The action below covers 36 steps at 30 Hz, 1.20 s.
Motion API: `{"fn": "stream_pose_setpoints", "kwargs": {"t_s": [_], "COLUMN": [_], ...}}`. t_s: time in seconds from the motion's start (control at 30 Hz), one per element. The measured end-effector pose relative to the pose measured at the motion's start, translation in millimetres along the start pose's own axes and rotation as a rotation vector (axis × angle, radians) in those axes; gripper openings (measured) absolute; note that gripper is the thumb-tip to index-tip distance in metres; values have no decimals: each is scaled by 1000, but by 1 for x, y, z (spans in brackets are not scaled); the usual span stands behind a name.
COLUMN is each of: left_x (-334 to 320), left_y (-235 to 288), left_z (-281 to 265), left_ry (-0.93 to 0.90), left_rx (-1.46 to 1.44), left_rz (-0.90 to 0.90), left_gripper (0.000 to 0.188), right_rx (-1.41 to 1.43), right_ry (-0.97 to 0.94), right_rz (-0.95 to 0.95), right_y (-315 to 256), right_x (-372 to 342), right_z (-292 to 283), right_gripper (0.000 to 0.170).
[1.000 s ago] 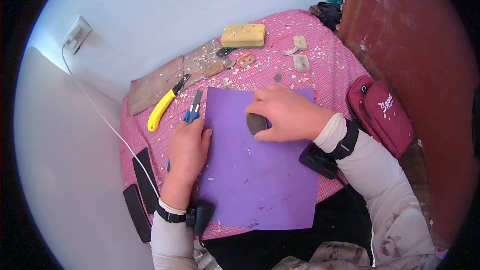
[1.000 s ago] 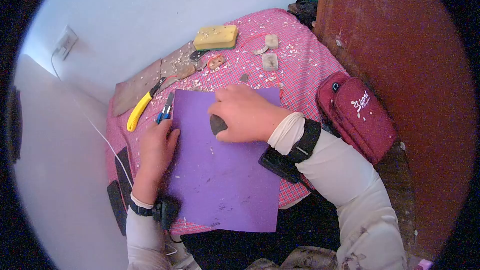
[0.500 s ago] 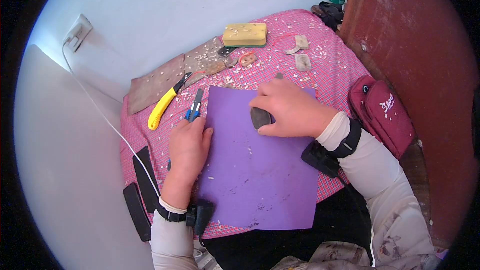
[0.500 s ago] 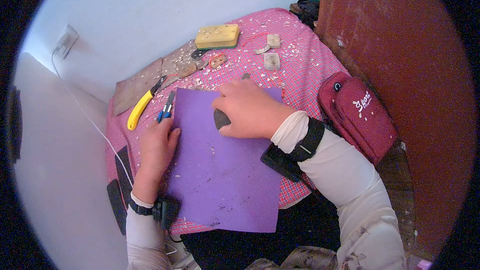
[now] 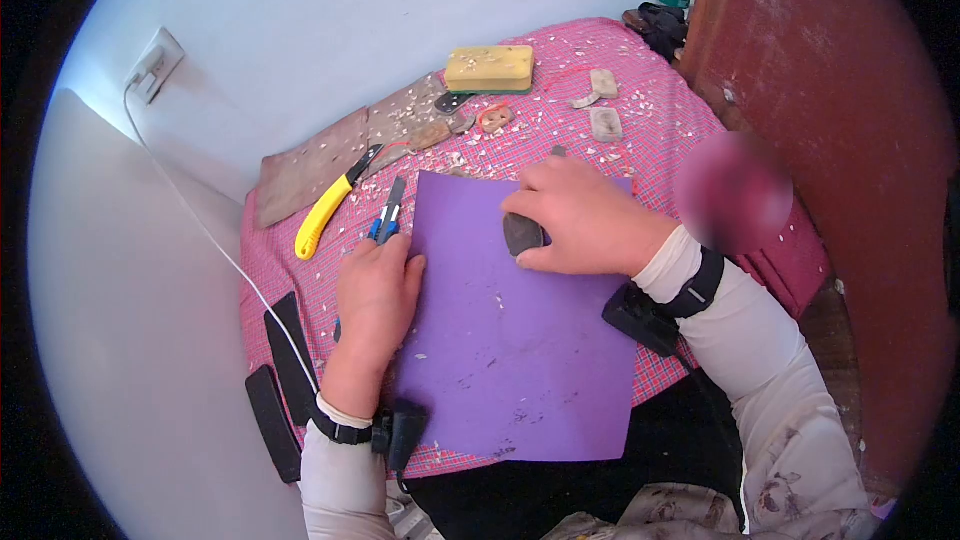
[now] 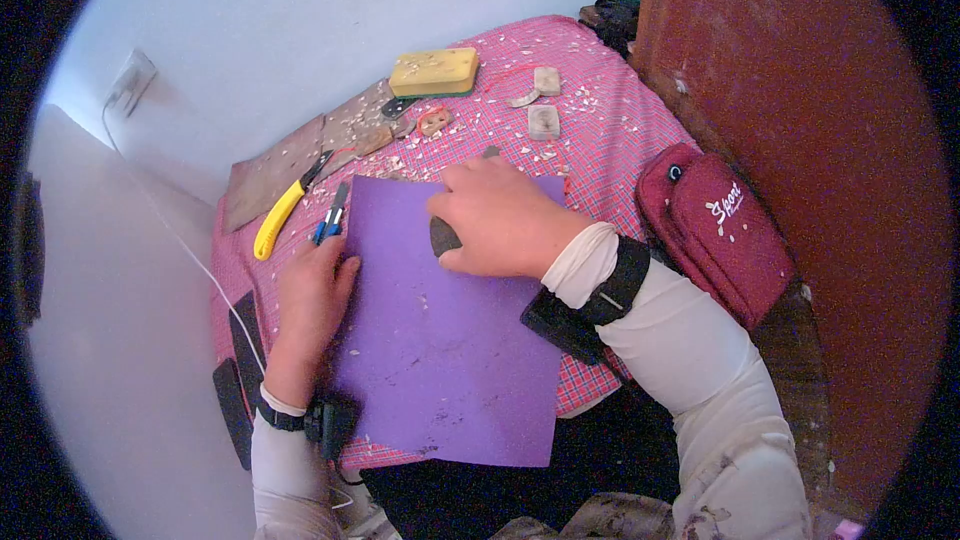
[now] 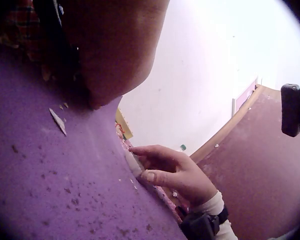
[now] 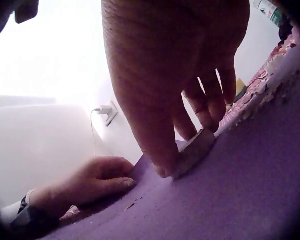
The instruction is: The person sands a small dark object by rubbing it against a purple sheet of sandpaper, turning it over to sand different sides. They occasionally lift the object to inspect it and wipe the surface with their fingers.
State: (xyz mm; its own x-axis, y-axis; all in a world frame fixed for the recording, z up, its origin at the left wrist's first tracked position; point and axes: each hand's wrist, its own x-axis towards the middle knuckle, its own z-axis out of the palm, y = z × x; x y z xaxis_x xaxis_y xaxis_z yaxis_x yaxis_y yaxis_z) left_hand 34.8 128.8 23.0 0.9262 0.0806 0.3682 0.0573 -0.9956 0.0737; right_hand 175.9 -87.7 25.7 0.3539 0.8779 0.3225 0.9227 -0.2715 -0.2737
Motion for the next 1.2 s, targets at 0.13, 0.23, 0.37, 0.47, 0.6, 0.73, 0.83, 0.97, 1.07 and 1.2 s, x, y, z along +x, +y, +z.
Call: {"fn": "stream_pose_setpoints", "kwargs": {"t_s": [0.13, 0.23, 0.37, 0.47, 0.6, 0.73, 0.83, 0.97, 1.07, 1.2], "left_x": [0, 0, 1, -1, 0, 0, 0, 0, 0, -1], "left_y": [0, 1, 2, 0, 1, 1, 2, 1, 2, -1], "left_z": [1, 1, 0, 0, 0, 0, 1, -2, -2, 2], "left_ry": [6, -9, -15, 5, 3, -19, -8, -22, -8, -1], "left_rx": [19, 14, 2, -3, 10, 15, -3, 8, 1, 0], "left_rz": [2, -5, -11, -11, 1, 5, -2, -11, 3, 15], "left_gripper": [16, 16, 17, 17, 17, 17, 17, 18, 18, 17], "right_rx": [24, 91, 77, 32, 29, 84, 89, 43, 19, 84], "right_ry": [-39, -24, -23, -4, -33, -23, -9, -11, -14, -45], "right_rz": [12, -59, -38, -4, -5, -65, -70, -17, -15, -68], "right_y": [-5, -3, -4, -1, -4, -5, -4, -2, -3, -6], "right_x": [1, 0, -1, -1, 1, -1, -2, -1, 0, 0], "right_z": [1, 6, 1, 1, 0, 3, 2, -1, 0, 0], "right_gripper": [42, 42, 42, 41, 41, 40, 41, 41, 41, 41]}}
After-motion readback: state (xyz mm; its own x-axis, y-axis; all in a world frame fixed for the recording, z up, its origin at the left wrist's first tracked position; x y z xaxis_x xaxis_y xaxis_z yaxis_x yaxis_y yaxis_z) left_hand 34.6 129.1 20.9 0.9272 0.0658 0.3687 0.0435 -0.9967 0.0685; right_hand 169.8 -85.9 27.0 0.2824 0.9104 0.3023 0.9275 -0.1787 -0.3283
